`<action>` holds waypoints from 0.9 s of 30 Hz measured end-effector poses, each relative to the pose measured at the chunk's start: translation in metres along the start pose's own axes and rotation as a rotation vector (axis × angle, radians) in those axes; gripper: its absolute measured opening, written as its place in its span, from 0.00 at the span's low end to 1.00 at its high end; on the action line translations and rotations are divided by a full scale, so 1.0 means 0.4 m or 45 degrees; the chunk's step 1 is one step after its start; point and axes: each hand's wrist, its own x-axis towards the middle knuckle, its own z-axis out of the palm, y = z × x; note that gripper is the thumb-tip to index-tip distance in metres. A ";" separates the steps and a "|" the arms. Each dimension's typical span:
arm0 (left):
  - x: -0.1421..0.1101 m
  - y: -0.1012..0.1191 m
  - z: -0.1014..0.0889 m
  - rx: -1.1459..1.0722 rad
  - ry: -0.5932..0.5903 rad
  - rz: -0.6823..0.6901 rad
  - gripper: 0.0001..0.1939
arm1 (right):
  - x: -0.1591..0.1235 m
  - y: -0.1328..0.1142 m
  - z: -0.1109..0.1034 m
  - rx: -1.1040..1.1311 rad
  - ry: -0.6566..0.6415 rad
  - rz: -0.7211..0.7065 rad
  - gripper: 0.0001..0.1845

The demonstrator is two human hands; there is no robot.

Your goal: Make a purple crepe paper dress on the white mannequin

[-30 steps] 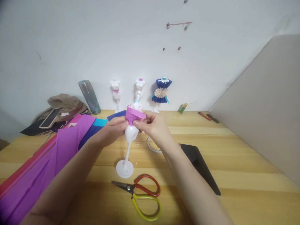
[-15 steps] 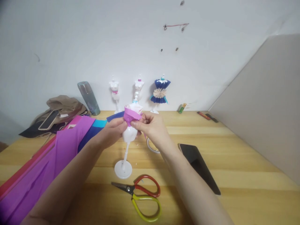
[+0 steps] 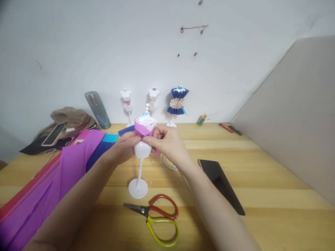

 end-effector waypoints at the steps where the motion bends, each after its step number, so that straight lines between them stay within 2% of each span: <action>1: 0.004 -0.002 -0.001 -0.044 -0.004 -0.013 0.22 | -0.002 -0.003 -0.002 0.009 -0.014 -0.022 0.28; 3: 0.010 -0.003 -0.004 -0.141 -0.001 -0.035 0.21 | -0.006 -0.009 -0.010 0.001 -0.003 -0.101 0.27; 5: 0.013 -0.001 -0.007 -0.214 -0.018 -0.038 0.21 | -0.010 -0.015 -0.020 -0.064 0.078 -0.177 0.25; 10: 0.008 0.008 -0.009 -0.308 -0.044 -0.072 0.19 | -0.008 -0.020 -0.036 -0.230 0.246 -0.197 0.21; 14: 0.003 0.016 -0.009 -0.363 -0.029 -0.087 0.22 | 0.009 -0.002 -0.050 -0.190 0.371 -0.260 0.16; 16: 0.002 0.020 -0.011 -0.401 -0.047 -0.077 0.24 | 0.018 0.010 -0.058 -0.106 0.284 -0.164 0.22; 18: 0.002 0.023 -0.014 -0.418 -0.052 -0.074 0.23 | 0.024 0.020 -0.065 -0.016 0.081 -0.021 0.26; 20: 0.002 0.027 -0.017 -0.413 -0.053 -0.071 0.23 | 0.027 0.023 -0.071 0.067 -0.162 0.060 0.25; 22: 0.001 0.032 -0.022 -0.394 -0.054 -0.076 0.23 | 0.027 0.020 -0.079 0.146 -0.326 0.082 0.22; 24: -0.002 0.036 -0.028 -0.364 -0.048 -0.103 0.22 | 0.025 0.013 -0.087 0.190 -0.364 0.104 0.19; 27: -0.010 0.043 -0.041 -0.280 -0.040 -0.159 0.16 | 0.021 0.000 -0.096 0.198 -0.320 0.144 0.21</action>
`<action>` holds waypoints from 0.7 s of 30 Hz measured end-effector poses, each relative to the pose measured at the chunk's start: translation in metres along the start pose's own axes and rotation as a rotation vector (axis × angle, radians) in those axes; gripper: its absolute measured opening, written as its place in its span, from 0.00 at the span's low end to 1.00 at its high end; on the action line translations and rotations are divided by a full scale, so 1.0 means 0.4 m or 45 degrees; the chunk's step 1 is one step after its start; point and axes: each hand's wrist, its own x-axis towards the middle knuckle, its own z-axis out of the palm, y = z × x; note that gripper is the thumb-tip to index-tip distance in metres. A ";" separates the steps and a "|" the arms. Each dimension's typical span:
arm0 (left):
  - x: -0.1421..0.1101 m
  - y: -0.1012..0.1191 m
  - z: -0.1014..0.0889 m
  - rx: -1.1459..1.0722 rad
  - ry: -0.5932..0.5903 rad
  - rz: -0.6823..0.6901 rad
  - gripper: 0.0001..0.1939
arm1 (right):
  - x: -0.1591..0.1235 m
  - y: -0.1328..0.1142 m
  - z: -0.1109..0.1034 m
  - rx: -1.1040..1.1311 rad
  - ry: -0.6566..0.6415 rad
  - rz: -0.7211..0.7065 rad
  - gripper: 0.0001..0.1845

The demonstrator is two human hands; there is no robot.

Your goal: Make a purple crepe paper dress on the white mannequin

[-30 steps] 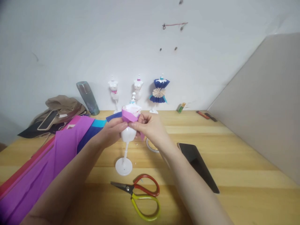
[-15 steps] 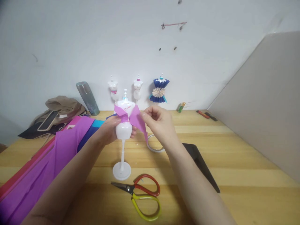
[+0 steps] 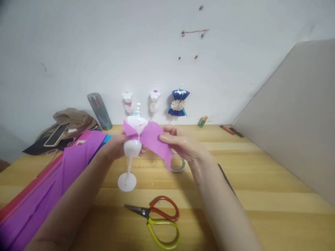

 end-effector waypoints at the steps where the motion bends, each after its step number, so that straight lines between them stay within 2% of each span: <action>1: -0.004 0.003 -0.005 0.039 -0.003 -0.014 0.15 | -0.002 -0.004 0.000 0.005 0.021 0.005 0.22; 3: -0.013 0.010 -0.015 0.125 -0.035 -0.020 0.16 | -0.007 -0.009 0.003 0.013 0.076 0.012 0.24; 6: -0.028 0.028 -0.025 0.340 -0.097 0.026 0.18 | -0.018 -0.015 0.014 -0.004 0.144 0.024 0.20; 10: -0.046 0.066 -0.013 0.636 -0.205 0.146 0.18 | -0.041 -0.031 0.037 -0.076 0.205 -0.092 0.15; 13: -0.055 0.087 0.006 0.705 -0.297 0.178 0.18 | -0.061 -0.048 0.055 -0.144 0.216 -0.138 0.14; 21: -0.059 0.093 0.025 0.762 -0.280 0.232 0.18 | -0.084 -0.057 0.081 -0.149 0.210 -0.131 0.15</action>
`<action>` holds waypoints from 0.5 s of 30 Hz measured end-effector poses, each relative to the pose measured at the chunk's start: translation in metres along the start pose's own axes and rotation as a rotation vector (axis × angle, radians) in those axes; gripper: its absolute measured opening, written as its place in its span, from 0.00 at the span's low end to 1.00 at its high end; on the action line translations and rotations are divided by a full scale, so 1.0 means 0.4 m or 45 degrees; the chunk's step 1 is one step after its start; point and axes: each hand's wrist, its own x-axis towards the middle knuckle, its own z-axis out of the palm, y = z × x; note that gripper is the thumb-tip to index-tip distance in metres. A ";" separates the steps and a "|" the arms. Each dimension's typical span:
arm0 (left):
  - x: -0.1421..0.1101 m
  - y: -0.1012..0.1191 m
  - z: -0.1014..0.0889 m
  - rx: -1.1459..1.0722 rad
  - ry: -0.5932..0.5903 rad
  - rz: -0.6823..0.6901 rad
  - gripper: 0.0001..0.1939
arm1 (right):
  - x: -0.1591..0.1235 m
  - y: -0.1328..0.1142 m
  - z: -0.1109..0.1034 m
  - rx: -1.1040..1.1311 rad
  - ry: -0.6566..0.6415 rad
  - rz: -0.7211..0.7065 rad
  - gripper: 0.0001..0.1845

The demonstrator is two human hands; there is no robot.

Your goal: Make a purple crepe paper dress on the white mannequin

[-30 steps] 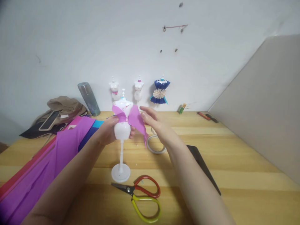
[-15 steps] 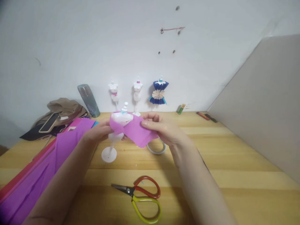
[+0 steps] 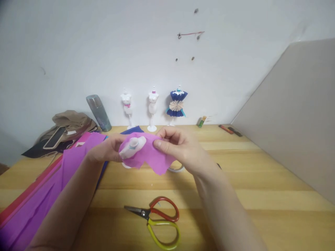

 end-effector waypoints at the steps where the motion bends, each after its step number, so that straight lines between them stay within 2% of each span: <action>1: 0.001 0.000 0.000 -0.004 0.009 0.009 0.18 | -0.001 0.001 0.002 0.006 0.003 -0.006 0.15; 9: 0.006 -0.011 -0.006 0.020 0.077 0.011 0.19 | -0.006 -0.002 0.015 0.001 -0.039 0.017 0.16; 15: 0.002 -0.011 -0.003 -0.042 0.175 -0.060 0.20 | -0.001 -0.004 0.024 0.020 -0.101 -0.003 0.17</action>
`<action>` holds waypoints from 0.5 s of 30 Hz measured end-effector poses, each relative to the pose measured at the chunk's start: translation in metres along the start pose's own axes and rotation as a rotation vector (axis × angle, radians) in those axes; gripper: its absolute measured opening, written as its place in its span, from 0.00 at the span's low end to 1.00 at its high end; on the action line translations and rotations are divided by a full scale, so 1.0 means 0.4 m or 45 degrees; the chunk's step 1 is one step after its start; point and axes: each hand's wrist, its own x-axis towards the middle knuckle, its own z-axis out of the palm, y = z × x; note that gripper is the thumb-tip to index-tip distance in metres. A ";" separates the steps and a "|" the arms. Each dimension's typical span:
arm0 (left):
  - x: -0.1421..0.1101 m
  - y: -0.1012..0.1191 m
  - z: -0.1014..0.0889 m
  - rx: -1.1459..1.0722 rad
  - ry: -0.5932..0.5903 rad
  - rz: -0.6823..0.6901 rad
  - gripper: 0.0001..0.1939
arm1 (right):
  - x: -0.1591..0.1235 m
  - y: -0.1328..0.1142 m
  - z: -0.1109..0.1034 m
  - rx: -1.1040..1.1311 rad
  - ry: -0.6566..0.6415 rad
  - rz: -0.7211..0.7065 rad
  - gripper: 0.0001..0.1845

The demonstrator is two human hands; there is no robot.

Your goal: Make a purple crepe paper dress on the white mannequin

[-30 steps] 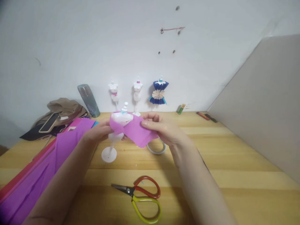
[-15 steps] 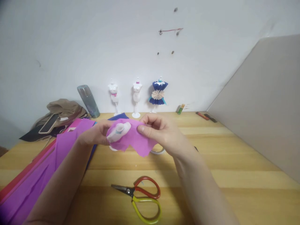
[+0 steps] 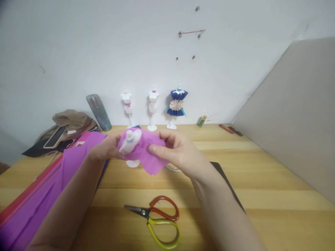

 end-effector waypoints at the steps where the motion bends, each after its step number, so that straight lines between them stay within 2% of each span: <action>1: -0.001 -0.002 0.001 -0.029 0.007 -0.013 0.20 | 0.001 0.000 0.002 0.002 -0.006 -0.004 0.17; 4: 0.000 -0.016 0.000 -0.118 0.024 -0.024 0.20 | 0.003 0.000 0.006 0.001 -0.005 0.005 0.18; 10: 0.007 -0.047 -0.012 -0.119 0.053 0.127 0.22 | 0.003 0.004 0.012 0.042 -0.047 0.028 0.16; 15: 0.008 -0.053 -0.013 -0.134 0.032 0.124 0.23 | 0.003 0.010 0.022 0.110 -0.073 0.015 0.14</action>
